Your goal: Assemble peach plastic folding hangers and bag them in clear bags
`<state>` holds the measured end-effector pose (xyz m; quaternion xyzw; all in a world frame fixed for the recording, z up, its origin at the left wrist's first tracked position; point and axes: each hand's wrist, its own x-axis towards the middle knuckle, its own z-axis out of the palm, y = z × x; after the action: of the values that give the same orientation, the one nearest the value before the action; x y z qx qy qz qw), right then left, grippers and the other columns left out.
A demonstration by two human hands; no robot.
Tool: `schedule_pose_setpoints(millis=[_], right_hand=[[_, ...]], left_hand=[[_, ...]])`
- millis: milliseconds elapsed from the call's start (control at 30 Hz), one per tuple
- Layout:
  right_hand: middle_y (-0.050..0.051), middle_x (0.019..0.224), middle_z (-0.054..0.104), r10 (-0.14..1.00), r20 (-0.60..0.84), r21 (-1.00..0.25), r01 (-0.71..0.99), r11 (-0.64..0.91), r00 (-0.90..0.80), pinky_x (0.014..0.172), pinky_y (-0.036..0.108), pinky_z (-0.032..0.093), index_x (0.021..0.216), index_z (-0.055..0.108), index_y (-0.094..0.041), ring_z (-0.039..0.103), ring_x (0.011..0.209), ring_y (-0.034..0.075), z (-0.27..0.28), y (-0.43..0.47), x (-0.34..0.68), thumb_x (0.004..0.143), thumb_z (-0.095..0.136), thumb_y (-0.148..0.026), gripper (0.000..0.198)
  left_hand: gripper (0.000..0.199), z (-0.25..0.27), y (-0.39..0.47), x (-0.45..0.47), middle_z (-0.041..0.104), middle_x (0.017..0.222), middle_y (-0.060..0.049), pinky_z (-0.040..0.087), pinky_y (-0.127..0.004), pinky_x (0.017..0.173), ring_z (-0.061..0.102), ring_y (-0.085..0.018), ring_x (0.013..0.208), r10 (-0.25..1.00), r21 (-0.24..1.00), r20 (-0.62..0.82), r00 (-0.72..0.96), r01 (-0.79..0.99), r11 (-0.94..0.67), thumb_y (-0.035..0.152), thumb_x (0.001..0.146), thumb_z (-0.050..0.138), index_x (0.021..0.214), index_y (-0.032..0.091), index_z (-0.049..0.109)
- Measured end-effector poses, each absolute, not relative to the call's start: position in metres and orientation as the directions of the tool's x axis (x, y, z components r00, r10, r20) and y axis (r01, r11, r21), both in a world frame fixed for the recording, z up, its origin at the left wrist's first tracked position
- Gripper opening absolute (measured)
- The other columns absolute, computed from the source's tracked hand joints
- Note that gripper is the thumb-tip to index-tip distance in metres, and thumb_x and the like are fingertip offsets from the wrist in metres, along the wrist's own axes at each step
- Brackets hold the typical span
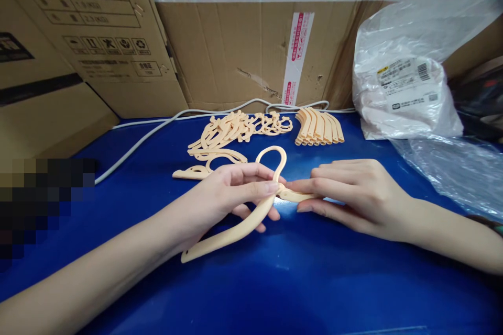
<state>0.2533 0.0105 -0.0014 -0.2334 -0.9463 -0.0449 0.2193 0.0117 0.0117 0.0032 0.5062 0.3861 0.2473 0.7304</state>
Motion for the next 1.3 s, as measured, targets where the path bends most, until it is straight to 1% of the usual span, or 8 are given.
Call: schedule_pose_setpoints(millis=[100,267,567,700,800,867,1000,1300], right_hand=[[0.0,0.069,0.062,0.421,0.426,-0.017,0.458,0.889,-0.801,0.056,0.023,0.036,0.115,0.067,-0.016,0.054,0.058,0.01,0.0,0.007,0.251,0.102,0.047,-0.03,0.028],[-0.001,0.069,0.061,0.437,0.4,-0.033,0.463,0.885,-0.806,0.054,0.024,0.035,0.114,0.068,-0.016,0.054,0.058,0.01,-0.001,0.004,0.25,0.102,0.046,-0.028,0.028],[0.0,0.071,0.064,0.485,0.371,-0.012,0.518,0.855,-0.792,0.053,0.022,0.037,0.107,0.07,-0.016,0.059,0.059,0.008,-0.002,0.002,0.25,0.103,0.041,-0.03,0.033],[0.001,0.071,0.064,0.542,0.349,-0.062,0.558,0.827,-0.764,0.052,0.022,0.036,0.099,0.071,-0.015,0.057,0.055,0.008,-0.002,-0.001,0.248,0.104,0.039,-0.029,0.035],[0.001,0.073,0.065,0.577,0.329,-0.101,0.58,0.808,-0.747,0.053,0.021,0.036,0.109,0.069,-0.017,0.059,0.057,0.008,-0.002,-0.002,0.246,0.103,0.039,-0.029,0.033],[0.0,0.073,0.065,0.582,0.331,-0.098,0.586,0.804,-0.743,0.053,0.021,0.037,0.108,0.069,-0.017,0.06,0.056,0.008,-0.003,-0.003,0.245,0.104,0.039,-0.03,0.033],[0.0,0.07,0.064,0.582,0.344,-0.071,0.598,0.799,-0.737,0.053,0.021,0.037,0.098,0.069,-0.017,0.062,0.057,0.009,-0.003,-0.007,0.243,0.104,0.036,-0.03,0.036],[-0.001,0.069,0.063,0.582,0.341,-0.066,0.599,0.798,-0.738,0.051,0.023,0.038,0.094,0.069,-0.016,0.062,0.055,0.01,-0.002,-0.007,0.243,0.104,0.038,-0.03,0.036]], left_hand=[[0.006,0.003,0.014,0.011,0.07,0.075,0.0,0.058,-0.017,0.058,0.068,-0.011,0.069,0.755,0.932,-0.309,0.579,0.025,0.362,0.022,0.088,0.068,0.092,0.017,0.068],[0.007,0.002,0.014,0.012,0.071,0.077,0.002,0.058,-0.019,0.06,0.07,-0.013,0.073,0.77,0.947,-0.295,0.565,0.067,0.314,0.024,0.086,0.071,0.086,0.019,0.066],[0.018,-0.002,0.016,0.013,0.074,0.082,0.0,0.053,-0.017,0.062,0.072,-0.014,0.076,0.821,0.966,-0.258,0.509,0.133,0.221,0.033,0.083,0.074,0.089,0.018,0.067],[0.019,-0.005,0.016,0.014,0.076,0.089,-0.001,0.054,-0.017,0.065,0.072,-0.014,0.081,0.832,0.967,-0.256,0.491,0.133,0.219,0.034,0.083,0.074,0.095,0.019,0.068],[0.023,-0.007,0.015,0.015,0.076,0.09,-0.004,0.055,-0.019,0.063,0.073,-0.017,0.082,0.85,0.964,-0.263,0.456,0.151,0.217,0.036,0.083,0.074,0.099,0.019,0.07],[0.024,-0.007,0.014,0.015,0.076,0.088,-0.004,0.055,-0.02,0.062,0.073,-0.017,0.081,0.854,0.961,-0.273,0.442,0.152,0.229,0.036,0.083,0.074,0.099,0.019,0.071],[0.023,-0.006,0.013,0.015,0.076,0.088,-0.004,0.056,-0.021,0.062,0.072,-0.017,0.079,0.845,0.954,-0.299,0.444,0.141,0.264,0.034,0.082,0.075,0.099,0.019,0.074],[0.018,-0.004,0.01,0.018,0.077,0.084,-0.003,0.055,-0.02,0.061,0.071,-0.015,0.074,0.843,0.939,-0.344,0.412,0.135,0.317,0.03,0.081,0.075,0.095,0.02,0.077]])
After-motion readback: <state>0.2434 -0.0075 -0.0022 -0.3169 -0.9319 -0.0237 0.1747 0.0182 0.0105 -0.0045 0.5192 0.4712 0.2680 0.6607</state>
